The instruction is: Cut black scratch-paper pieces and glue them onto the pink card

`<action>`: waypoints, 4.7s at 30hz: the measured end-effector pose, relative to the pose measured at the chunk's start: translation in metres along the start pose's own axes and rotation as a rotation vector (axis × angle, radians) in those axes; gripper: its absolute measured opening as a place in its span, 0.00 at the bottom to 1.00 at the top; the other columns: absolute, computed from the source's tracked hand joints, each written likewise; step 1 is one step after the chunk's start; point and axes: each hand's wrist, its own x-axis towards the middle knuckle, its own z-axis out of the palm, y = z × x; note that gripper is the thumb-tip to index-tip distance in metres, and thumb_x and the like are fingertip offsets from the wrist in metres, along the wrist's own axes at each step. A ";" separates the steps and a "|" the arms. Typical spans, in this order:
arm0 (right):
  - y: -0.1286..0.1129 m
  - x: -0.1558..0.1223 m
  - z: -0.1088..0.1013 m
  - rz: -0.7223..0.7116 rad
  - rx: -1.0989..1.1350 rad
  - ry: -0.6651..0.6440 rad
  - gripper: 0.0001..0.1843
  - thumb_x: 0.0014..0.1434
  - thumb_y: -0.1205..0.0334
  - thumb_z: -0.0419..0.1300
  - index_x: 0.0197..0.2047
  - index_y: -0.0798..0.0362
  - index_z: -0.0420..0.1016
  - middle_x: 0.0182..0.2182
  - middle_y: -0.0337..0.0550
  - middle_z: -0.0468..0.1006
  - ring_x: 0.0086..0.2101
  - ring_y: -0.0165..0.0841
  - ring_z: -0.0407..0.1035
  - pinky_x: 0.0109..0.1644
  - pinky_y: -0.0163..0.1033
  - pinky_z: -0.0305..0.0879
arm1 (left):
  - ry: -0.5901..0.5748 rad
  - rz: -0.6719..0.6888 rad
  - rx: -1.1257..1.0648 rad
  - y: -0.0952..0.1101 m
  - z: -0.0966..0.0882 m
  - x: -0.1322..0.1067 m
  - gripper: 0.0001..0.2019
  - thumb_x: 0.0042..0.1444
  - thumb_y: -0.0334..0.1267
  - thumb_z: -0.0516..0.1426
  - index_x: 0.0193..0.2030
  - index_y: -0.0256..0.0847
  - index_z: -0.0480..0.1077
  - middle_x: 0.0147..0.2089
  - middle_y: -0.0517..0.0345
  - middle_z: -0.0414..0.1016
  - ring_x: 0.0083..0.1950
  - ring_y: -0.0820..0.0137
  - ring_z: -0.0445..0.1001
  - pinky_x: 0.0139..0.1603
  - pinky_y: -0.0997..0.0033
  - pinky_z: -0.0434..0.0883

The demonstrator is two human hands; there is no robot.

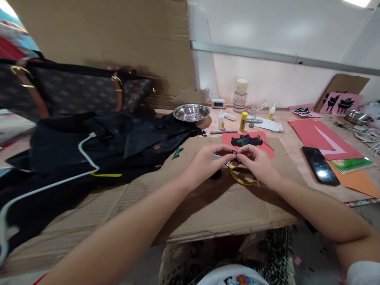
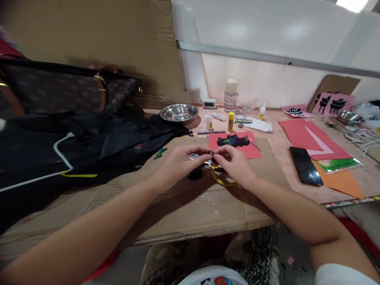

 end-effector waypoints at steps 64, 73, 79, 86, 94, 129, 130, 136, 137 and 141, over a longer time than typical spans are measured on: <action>-0.008 0.008 -0.022 -0.186 -0.932 -0.320 0.17 0.62 0.63 0.68 0.54 0.51 0.79 0.52 0.54 0.79 0.51 0.47 0.73 0.55 0.51 0.69 | 0.116 -0.131 -0.315 -0.001 -0.022 0.008 0.21 0.46 0.54 0.71 0.38 0.38 0.81 0.40 0.53 0.85 0.42 0.65 0.81 0.51 0.63 0.77; -0.009 0.007 -0.015 -0.112 -0.864 -0.253 0.21 0.60 0.66 0.67 0.57 0.50 0.80 0.46 0.51 0.85 0.39 0.42 0.78 0.43 0.41 0.69 | 0.273 -0.042 -0.242 -0.007 -0.034 0.017 0.20 0.50 0.55 0.68 0.37 0.38 0.80 0.35 0.55 0.82 0.38 0.69 0.76 0.47 0.67 0.74; -0.006 0.011 -0.021 0.021 -0.539 -0.116 0.32 0.55 0.67 0.70 0.63 0.52 0.75 0.52 0.51 0.83 0.45 0.39 0.78 0.49 0.43 0.73 | 0.293 -0.002 -0.368 -0.005 -0.041 0.018 0.17 0.50 0.52 0.69 0.34 0.39 0.77 0.32 0.58 0.79 0.36 0.71 0.75 0.45 0.69 0.73; -0.013 -0.008 -0.014 0.056 -0.098 -0.161 0.28 0.65 0.34 0.59 0.55 0.47 0.66 0.29 0.35 0.69 0.22 0.28 0.59 0.23 0.35 0.59 | 0.322 0.089 -0.446 0.005 -0.038 0.013 0.14 0.54 0.49 0.68 0.32 0.39 0.75 0.33 0.58 0.78 0.36 0.71 0.76 0.43 0.70 0.74; -0.010 -0.027 -0.003 -0.225 -0.204 -0.289 0.26 0.67 0.33 0.55 0.54 0.45 0.60 0.35 0.37 0.60 0.30 0.31 0.55 0.32 0.37 0.60 | 0.364 0.186 -0.458 0.019 -0.024 0.001 0.12 0.57 0.47 0.66 0.33 0.41 0.72 0.35 0.59 0.80 0.40 0.69 0.79 0.47 0.69 0.78; -0.008 -0.031 0.001 -0.232 -0.310 -0.252 0.32 0.64 0.27 0.53 0.53 0.46 0.65 0.34 0.38 0.63 0.32 0.33 0.58 0.35 0.39 0.61 | 0.319 0.185 -0.448 0.027 -0.028 -0.001 0.13 0.54 0.46 0.68 0.33 0.41 0.73 0.34 0.57 0.82 0.38 0.67 0.82 0.48 0.65 0.81; -0.009 -0.031 0.001 -0.226 -0.309 -0.249 0.32 0.63 0.27 0.54 0.52 0.47 0.65 0.34 0.38 0.63 0.31 0.33 0.58 0.34 0.39 0.60 | 0.320 0.183 -0.453 0.027 -0.028 -0.001 0.13 0.54 0.47 0.68 0.32 0.41 0.72 0.34 0.57 0.82 0.38 0.67 0.82 0.48 0.64 0.81; -0.008 -0.030 0.001 -0.201 -0.274 -0.243 0.33 0.62 0.27 0.56 0.50 0.50 0.66 0.33 0.37 0.62 0.30 0.32 0.57 0.33 0.37 0.58 | 0.320 0.164 -0.459 0.028 -0.028 -0.001 0.15 0.53 0.49 0.69 0.32 0.41 0.73 0.33 0.57 0.80 0.38 0.66 0.82 0.48 0.64 0.81; -0.008 -0.029 0.002 -0.193 -0.265 -0.240 0.33 0.62 0.27 0.56 0.50 0.50 0.66 0.33 0.37 0.62 0.30 0.32 0.57 0.32 0.37 0.58 | 0.321 0.161 -0.464 0.028 -0.029 -0.001 0.15 0.53 0.49 0.69 0.32 0.41 0.72 0.33 0.57 0.81 0.38 0.66 0.82 0.47 0.64 0.81; -0.009 -0.030 0.003 -0.167 -0.237 -0.232 0.33 0.61 0.28 0.58 0.49 0.50 0.67 0.32 0.37 0.62 0.30 0.31 0.57 0.32 0.37 0.57 | 0.321 0.147 -0.490 0.029 -0.029 -0.001 0.15 0.53 0.48 0.69 0.32 0.41 0.72 0.33 0.58 0.81 0.36 0.68 0.81 0.46 0.65 0.81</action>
